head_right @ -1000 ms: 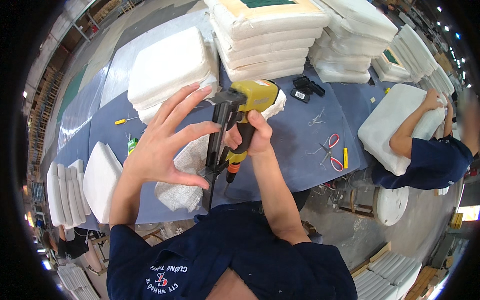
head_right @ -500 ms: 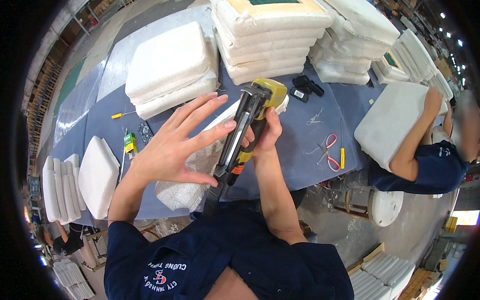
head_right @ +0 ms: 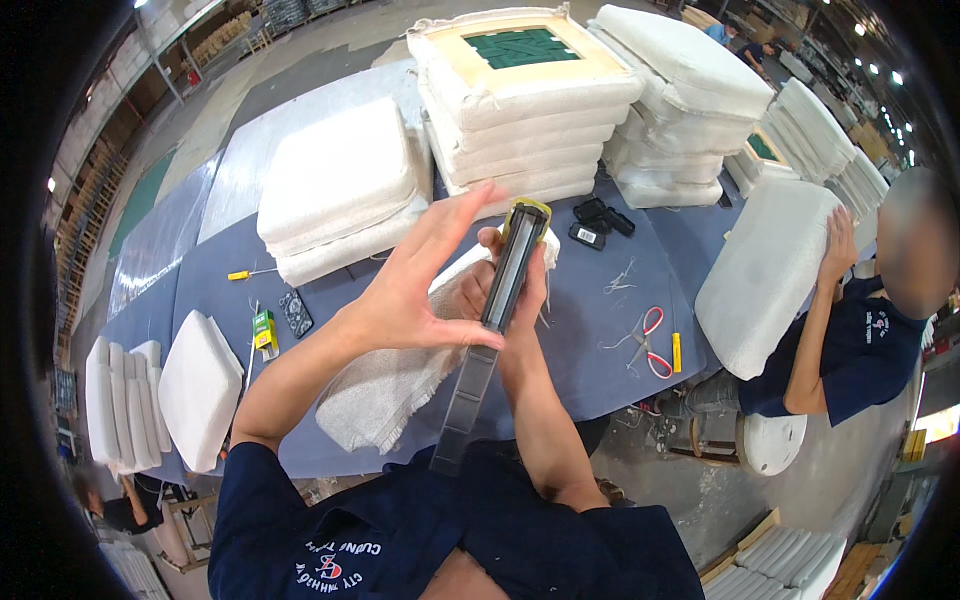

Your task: The person staples white fabric onto a rectangular cushion frame using a handheld staple gun, then trims excess fabric with scissors. The person repeats this process on multiple cushion units and stacks the finished pieces on the table.

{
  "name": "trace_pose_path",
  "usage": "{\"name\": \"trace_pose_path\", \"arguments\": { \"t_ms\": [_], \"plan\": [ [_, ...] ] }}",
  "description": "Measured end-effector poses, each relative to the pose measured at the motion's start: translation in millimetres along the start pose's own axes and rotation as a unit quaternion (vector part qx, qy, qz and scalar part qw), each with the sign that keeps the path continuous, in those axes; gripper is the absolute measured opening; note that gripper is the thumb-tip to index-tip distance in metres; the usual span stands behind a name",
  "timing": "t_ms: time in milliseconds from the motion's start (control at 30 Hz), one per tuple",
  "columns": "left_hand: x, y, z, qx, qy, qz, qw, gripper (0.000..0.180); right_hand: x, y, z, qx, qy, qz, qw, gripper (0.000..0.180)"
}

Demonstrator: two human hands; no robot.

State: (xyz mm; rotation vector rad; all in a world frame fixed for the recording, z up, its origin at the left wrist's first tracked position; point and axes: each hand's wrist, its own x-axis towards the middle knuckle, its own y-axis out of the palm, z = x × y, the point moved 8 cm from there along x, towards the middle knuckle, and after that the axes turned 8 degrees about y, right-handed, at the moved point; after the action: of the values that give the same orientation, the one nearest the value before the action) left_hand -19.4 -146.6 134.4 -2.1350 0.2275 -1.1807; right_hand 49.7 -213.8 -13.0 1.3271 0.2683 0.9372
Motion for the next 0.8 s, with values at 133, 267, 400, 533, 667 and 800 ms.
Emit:
{"name": "trace_pose_path", "arguments": {
  "t_ms": [133,267,400,533,667,800],
  "plan": [
    [-14.7,6.3,-4.2,-0.026,-0.008,0.033,0.999,0.115,-5.0,-1.3,-0.1,0.008,-0.036,-0.033,0.999,0.069],
    [-31.4,8.2,-25.1,-0.025,-0.022,0.076,0.997,0.098,-16.0,-7.4,0.9,-0.055,-0.061,-0.076,0.994,0.072],
    [-39.2,6.1,-29.2,-0.07,-0.057,0.042,0.995,0.094,-16.8,-5.8,2.5,-0.045,-0.054,-0.077,0.995,0.073],
    [-37.8,5.1,-30.8,-0.06,-0.052,0.057,0.995,0.094,-15.2,-1.8,2.7,-0.018,-0.049,-0.041,0.998,0.072],
    [-40.0,6.1,-31.9,-0.028,-0.036,0.08,0.996,0.092,-16.2,1.9,1.4,-0.006,-0.049,-0.047,0.998,0.069],
    [-39.5,9.1,-36.8,0.012,0.0,0.109,0.994,0.089,-19.2,1.5,0.5,0.014,-0.042,-0.037,0.998,0.068]
  ]
}}
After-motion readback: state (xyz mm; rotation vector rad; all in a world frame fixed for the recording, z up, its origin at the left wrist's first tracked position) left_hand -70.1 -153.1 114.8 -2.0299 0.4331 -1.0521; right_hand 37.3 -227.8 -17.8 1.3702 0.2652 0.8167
